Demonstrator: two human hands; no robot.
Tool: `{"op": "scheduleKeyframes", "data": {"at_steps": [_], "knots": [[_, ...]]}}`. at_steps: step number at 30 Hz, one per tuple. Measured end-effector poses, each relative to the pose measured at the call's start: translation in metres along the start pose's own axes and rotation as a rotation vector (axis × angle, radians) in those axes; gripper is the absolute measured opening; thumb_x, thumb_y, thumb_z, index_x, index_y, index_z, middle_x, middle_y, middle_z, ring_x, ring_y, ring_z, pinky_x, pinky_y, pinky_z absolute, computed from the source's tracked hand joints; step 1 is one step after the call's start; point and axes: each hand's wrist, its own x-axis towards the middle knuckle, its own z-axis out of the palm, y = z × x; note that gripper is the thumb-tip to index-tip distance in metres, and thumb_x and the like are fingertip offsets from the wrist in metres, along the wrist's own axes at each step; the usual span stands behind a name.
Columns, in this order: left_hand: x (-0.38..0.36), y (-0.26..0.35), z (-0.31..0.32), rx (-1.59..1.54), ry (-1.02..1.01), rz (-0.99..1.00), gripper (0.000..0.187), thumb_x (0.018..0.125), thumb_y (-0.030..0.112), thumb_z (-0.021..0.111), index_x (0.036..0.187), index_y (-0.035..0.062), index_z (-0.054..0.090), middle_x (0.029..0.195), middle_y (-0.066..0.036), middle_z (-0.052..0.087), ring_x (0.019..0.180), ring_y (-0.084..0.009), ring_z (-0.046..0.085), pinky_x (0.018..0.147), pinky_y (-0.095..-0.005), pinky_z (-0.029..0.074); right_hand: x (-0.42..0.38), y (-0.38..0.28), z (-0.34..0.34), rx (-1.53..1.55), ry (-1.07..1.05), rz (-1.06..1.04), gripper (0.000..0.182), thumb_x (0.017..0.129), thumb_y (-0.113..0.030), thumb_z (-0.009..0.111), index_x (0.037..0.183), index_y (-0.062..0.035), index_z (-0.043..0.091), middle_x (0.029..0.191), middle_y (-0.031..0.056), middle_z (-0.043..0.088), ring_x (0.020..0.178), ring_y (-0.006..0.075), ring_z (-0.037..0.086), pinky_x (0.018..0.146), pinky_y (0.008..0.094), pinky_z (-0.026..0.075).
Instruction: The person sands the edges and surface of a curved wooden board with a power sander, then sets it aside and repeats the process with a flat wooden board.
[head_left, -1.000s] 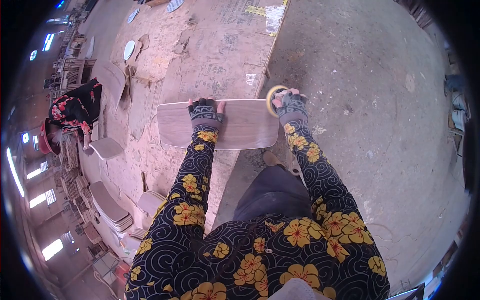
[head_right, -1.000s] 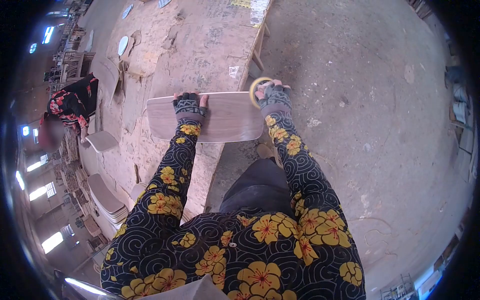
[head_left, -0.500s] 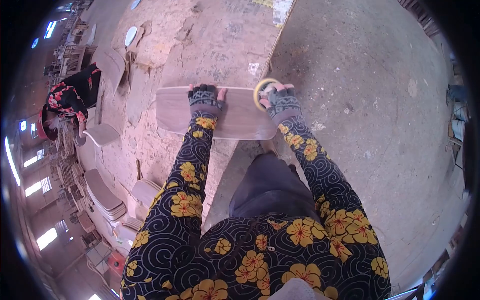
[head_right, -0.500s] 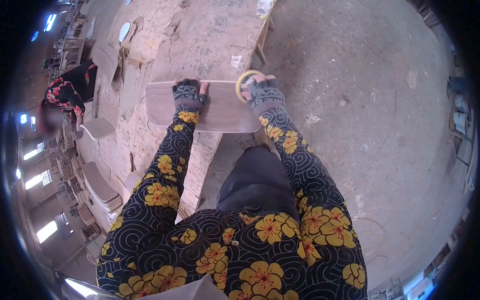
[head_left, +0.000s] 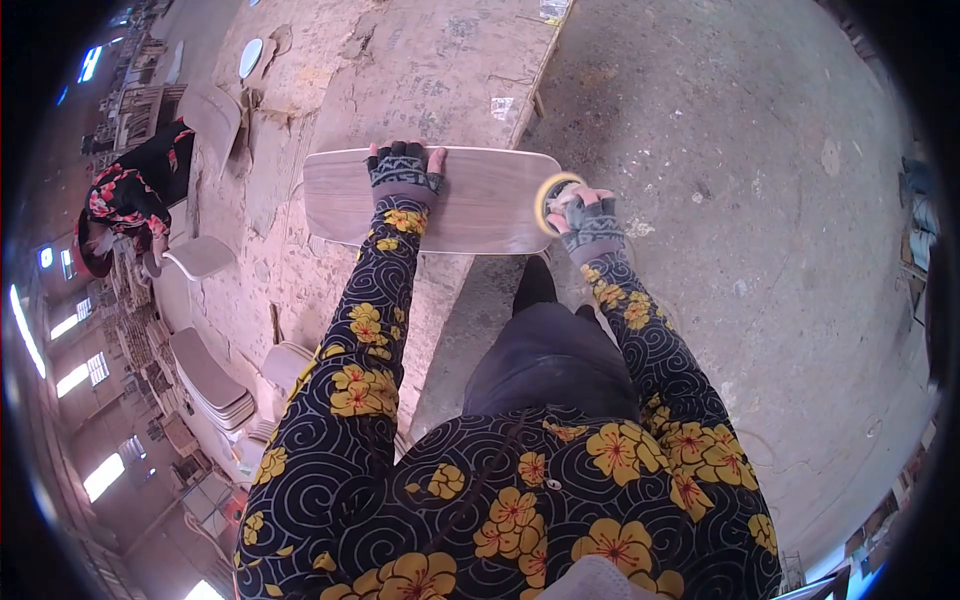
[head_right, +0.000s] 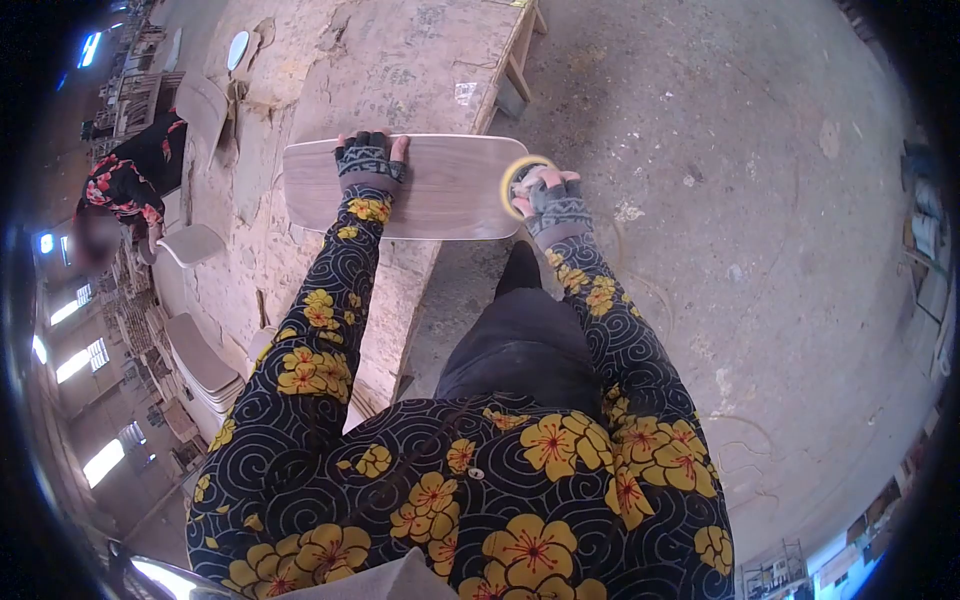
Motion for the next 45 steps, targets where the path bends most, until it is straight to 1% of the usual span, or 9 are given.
{"op": "scheduleKeyframes", "data": {"at_steps": [2, 9, 13, 25, 33, 34, 37, 40, 45], "knots": [[0.001, 0.0, -0.003, 0.014, -0.002, 0.003, 0.045, 0.097, 0.051, 0.052, 0.113, 0.0115, 0.068, 0.112, -0.012, 0.067, 0.118, -0.0312, 0.057, 0.115, -0.0541, 0.029, 0.0, -0.005, 0.005, 0.111, 0.054, 0.111, 0.06, 0.07, -0.016, 0.087, 0.119, -0.0112, 0.053, 0.117, 0.0182, 0.051, 0.106, 0.0383, 0.054, 0.092, 0.0482, 0.048], [0.002, 0.0, -0.005, -0.007, -0.016, -0.027, 0.044, 0.096, 0.05, 0.054, 0.113, 0.0117, 0.068, 0.11, -0.011, 0.067, 0.117, -0.0309, 0.057, 0.115, -0.0536, 0.029, -0.02, -0.016, 0.007, 0.076, 0.039, -0.026, 0.063, 0.07, -0.023, 0.087, 0.121, -0.0121, 0.052, 0.117, 0.0183, 0.053, 0.108, 0.0386, 0.055, 0.092, 0.0478, 0.05], [0.003, 0.0, -0.003, -0.019, 0.001, -0.021, 0.044, 0.096, 0.05, 0.054, 0.112, 0.0114, 0.068, 0.109, -0.011, 0.068, 0.116, -0.0311, 0.058, 0.115, -0.0536, 0.03, -0.029, -0.014, 0.01, 0.16, 0.029, 0.093, 0.056, 0.072, -0.023, 0.084, 0.117, -0.008, 0.055, 0.119, 0.0115, 0.053, 0.111, 0.036, 0.053, 0.093, 0.0451, 0.049], [0.004, -0.002, 0.0, -0.026, -0.028, -0.023, 0.044, 0.095, 0.05, 0.056, 0.11, 0.0103, 0.069, 0.111, -0.012, 0.066, 0.121, -0.0307, 0.055, 0.117, -0.0544, 0.026, -0.001, -0.025, 0.02, -0.137, 0.026, -0.194, 0.05, 0.072, -0.028, 0.083, 0.112, -0.0095, 0.059, 0.119, 0.012, 0.052, 0.113, 0.0347, 0.051, 0.093, 0.0453, 0.05], [0.004, 0.001, -0.006, -0.001, -0.042, -0.016, 0.045, 0.095, 0.051, 0.056, 0.111, 0.0105, 0.069, 0.11, -0.013, 0.067, 0.118, -0.032, 0.056, 0.116, -0.0536, 0.028, 0.075, -0.03, 0.0, 0.033, 0.01, 0.292, 0.058, 0.082, -0.037, 0.079, 0.127, -0.0131, 0.051, 0.122, 0.0204, 0.048, 0.108, 0.0383, 0.059, 0.089, 0.0456, 0.054], [0.005, 0.002, -0.008, 0.002, -0.027, -0.008, 0.044, 0.094, 0.05, 0.056, 0.111, 0.0108, 0.068, 0.108, -0.013, 0.067, 0.117, -0.0328, 0.057, 0.115, -0.0534, 0.03, 0.085, -0.055, -0.013, 0.079, -0.152, 0.558, 0.059, 0.08, -0.036, 0.079, 0.127, -0.0122, 0.052, 0.124, 0.0207, 0.049, 0.108, 0.0375, 0.06, 0.09, 0.0446, 0.054], [0.008, 0.002, -0.01, -0.02, -0.064, -0.032, 0.044, 0.094, 0.049, 0.057, 0.111, 0.0105, 0.068, 0.108, -0.014, 0.067, 0.117, -0.033, 0.057, 0.115, -0.0529, 0.03, 0.046, -0.048, 0.027, -0.276, -0.046, -0.338, 0.051, 0.08, -0.029, 0.08, 0.121, -0.0119, 0.054, 0.122, 0.0199, 0.05, 0.117, 0.0366, 0.054, 0.095, 0.0469, 0.05], [0.007, 0.002, -0.011, -0.009, -0.047, -0.01, 0.044, 0.094, 0.049, 0.057, 0.11, 0.0101, 0.069, 0.109, -0.014, 0.068, 0.116, -0.0329, 0.058, 0.115, -0.0525, 0.029, 0.017, -0.065, 0.014, -0.015, -0.228, -0.093, 0.052, 0.08, -0.03, 0.08, 0.121, -0.0106, 0.054, 0.122, 0.0199, 0.049, 0.119, 0.0352, 0.051, 0.096, 0.0467, 0.049], [0.007, 0.002, -0.009, -0.022, -0.019, -0.009, 0.044, 0.094, 0.049, 0.057, 0.109, 0.009, 0.07, 0.109, -0.014, 0.068, 0.116, -0.0323, 0.058, 0.115, -0.0526, 0.03, 0.055, -0.044, -0.009, -0.106, 0.009, 0.028, 0.047, 0.082, -0.03, 0.077, 0.118, -0.0089, 0.056, 0.118, 0.0182, 0.052, 0.11, 0.0378, 0.051, 0.096, 0.0464, 0.048]]}}
